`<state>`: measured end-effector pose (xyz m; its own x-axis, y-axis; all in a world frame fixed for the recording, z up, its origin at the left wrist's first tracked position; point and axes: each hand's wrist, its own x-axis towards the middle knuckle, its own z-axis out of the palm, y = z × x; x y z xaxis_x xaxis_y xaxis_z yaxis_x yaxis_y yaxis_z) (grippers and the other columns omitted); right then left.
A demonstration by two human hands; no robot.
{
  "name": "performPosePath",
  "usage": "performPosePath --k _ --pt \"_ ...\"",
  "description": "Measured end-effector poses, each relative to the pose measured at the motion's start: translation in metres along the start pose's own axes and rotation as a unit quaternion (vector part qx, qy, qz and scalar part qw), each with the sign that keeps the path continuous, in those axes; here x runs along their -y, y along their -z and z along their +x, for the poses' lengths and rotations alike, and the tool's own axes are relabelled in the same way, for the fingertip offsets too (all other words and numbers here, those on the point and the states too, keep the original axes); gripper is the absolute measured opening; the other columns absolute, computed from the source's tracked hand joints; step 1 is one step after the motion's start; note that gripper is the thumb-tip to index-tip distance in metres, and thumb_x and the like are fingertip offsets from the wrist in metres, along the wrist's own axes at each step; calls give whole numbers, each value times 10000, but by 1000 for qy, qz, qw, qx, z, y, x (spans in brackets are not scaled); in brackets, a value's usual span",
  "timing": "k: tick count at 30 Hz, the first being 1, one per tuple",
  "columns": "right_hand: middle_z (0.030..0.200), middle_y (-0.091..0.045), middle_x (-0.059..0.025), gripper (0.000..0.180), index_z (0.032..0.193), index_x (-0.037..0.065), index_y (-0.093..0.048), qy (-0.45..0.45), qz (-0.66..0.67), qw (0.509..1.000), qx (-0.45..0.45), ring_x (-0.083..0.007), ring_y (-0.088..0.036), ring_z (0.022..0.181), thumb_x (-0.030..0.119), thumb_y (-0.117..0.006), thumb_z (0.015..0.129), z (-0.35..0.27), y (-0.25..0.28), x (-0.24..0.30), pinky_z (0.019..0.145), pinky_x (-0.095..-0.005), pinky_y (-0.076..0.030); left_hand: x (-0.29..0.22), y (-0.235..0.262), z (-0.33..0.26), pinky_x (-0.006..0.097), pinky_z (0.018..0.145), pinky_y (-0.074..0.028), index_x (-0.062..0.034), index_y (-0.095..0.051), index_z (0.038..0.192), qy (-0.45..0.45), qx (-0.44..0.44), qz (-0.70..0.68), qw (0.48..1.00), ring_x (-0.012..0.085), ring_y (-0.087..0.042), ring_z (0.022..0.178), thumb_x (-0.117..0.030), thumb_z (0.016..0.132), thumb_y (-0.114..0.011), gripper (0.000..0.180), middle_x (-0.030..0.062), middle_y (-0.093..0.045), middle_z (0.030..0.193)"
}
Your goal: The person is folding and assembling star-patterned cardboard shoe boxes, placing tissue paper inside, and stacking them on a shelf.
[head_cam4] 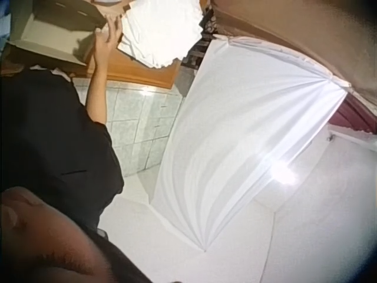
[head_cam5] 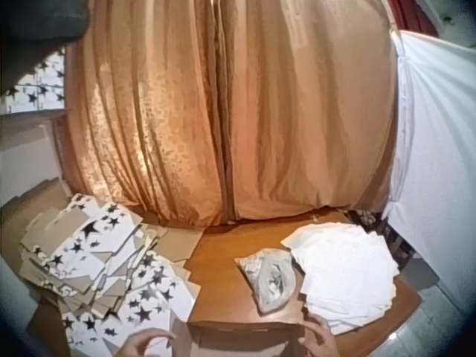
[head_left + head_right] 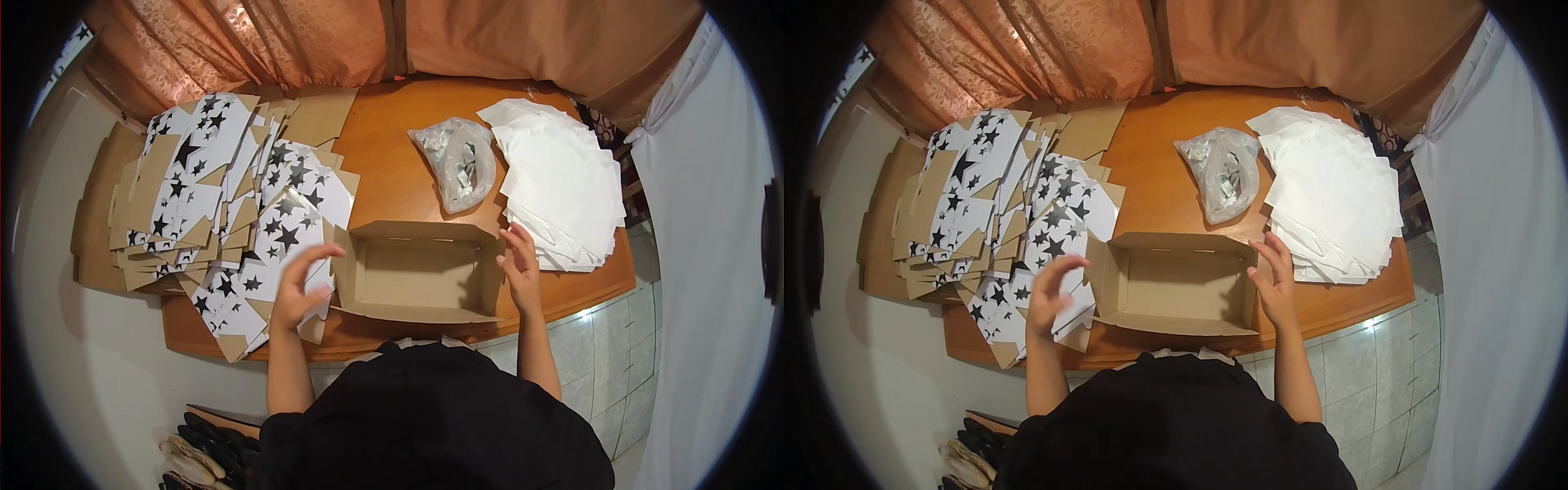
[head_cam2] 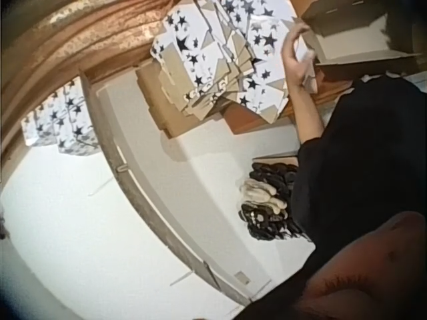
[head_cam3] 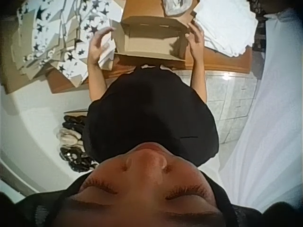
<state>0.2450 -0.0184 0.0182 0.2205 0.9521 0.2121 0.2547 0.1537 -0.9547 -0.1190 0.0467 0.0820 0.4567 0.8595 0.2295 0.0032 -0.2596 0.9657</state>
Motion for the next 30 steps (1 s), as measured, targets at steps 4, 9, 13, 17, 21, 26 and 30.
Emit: performPosePath --k 4,9,13,17,21,26,30 --pt "1331 -419 -165 325 1156 63 -588 -29 19 999 20 -276 -353 1281 64 -442 867 2 0 -3 1056 -365 -259 -19 -19 1 482 1069 -152 -113 -486 1286 41 188 251 949 278 -337 1295 -386 637 -737 747 105 -445 1339" --pt "1324 -437 -163 346 1197 24 -530 -39 50 998 3 -274 -364 1274 75 -389 885 5 5 -11 1054 -357 -261 13 -31 -2 557 1072 -5 -187 -451 1327 132 89 426 891 256 -232 1361 -468 641 -745 797 111 -332 1429" --pt "1326 -438 -151 406 1288 0 -408 -69 112 989 -71 -243 -392 1242 89 -377 893 1 9 -8 1049 -351 -260 44 -35 -4 583 1062 -16 -170 -418 1345 167 53 474 863 266 -226 1360 -445 689 -719 773 112 -307 1441" --pt "1304 -457 -136 416 1304 9 -377 -132 188 967 -107 -215 -408 1217 97 -387 898 -4 6 2 1043 -347 -268 65 -58 -7 660 1016 -51 -144 -361 1368 144 -17 541 829 280 -233 1352 -365 779 -651 692 108 -298 1440" --pt "1190 -530 -112 320 1199 9 -475 -116 273 954 -48 -199 -452 1165 118 -424 903 -4 0 -14 1002 -326 -315 75 -80 -7 710 975 -82 -141 -374 1355 130 -29 550 824 272 -249 1345 -237 850 -565 549 104 -308 1431" --pt "1180 -472 -152 448 1154 45 -513 -44 -26 999 14 -265 -433 1132 111 -670 739 -2 -24 -21 974 -382 -333 81 -97 -9 712 970 -73 -150 -427 1323 101 -45 548 829 267 -279 1334 -201 865 -501 467 96 -324 1426" --pt "1279 -333 -197 594 1213 85 -465 23 -217 975 -38 -340 -335 1192 152 -722 682 -7 -43 -20 998 -441 -286 86 -100 -17 671 986 -3 -158 -609 1128 45 -73 523 848 252 -310 1321 -281 842 -536 319 86 -408 1376"
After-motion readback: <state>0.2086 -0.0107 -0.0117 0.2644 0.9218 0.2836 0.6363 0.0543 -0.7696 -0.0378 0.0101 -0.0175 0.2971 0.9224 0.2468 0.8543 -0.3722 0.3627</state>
